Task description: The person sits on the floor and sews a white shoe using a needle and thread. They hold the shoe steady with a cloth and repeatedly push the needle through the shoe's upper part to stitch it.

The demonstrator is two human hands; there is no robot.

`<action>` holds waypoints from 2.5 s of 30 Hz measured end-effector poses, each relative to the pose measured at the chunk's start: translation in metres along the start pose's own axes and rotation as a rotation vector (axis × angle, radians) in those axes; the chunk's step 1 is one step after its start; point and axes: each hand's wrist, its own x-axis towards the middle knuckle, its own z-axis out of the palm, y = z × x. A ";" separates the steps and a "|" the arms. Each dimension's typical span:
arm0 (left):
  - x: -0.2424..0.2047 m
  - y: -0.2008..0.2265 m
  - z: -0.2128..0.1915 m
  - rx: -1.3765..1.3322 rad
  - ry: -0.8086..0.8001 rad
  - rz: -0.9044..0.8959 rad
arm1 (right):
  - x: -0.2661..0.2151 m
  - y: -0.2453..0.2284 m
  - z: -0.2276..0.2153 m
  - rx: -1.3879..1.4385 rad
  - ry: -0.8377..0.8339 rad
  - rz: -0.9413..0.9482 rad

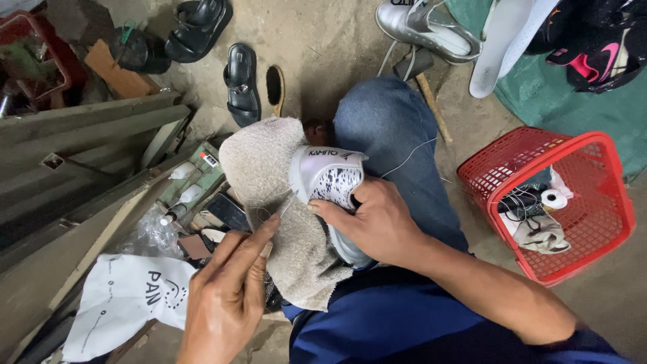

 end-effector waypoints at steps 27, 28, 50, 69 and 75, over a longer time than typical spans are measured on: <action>0.085 0.001 -0.023 0.668 -0.586 0.083 | 0.018 0.020 -0.004 0.139 -0.047 -0.218; 0.088 0.002 -0.023 0.668 -0.665 -0.005 | 0.018 0.021 -0.002 0.137 -0.043 -0.207; 0.087 0.004 -0.009 0.741 -0.710 0.054 | 0.021 0.017 -0.005 0.119 -0.110 -0.071; 0.046 -0.021 -0.019 0.509 -0.372 0.065 | -0.034 0.005 -0.063 -0.061 0.180 -0.617; 0.037 -0.008 -0.019 0.611 -0.359 0.021 | -0.029 0.046 -0.064 -0.556 0.316 -0.703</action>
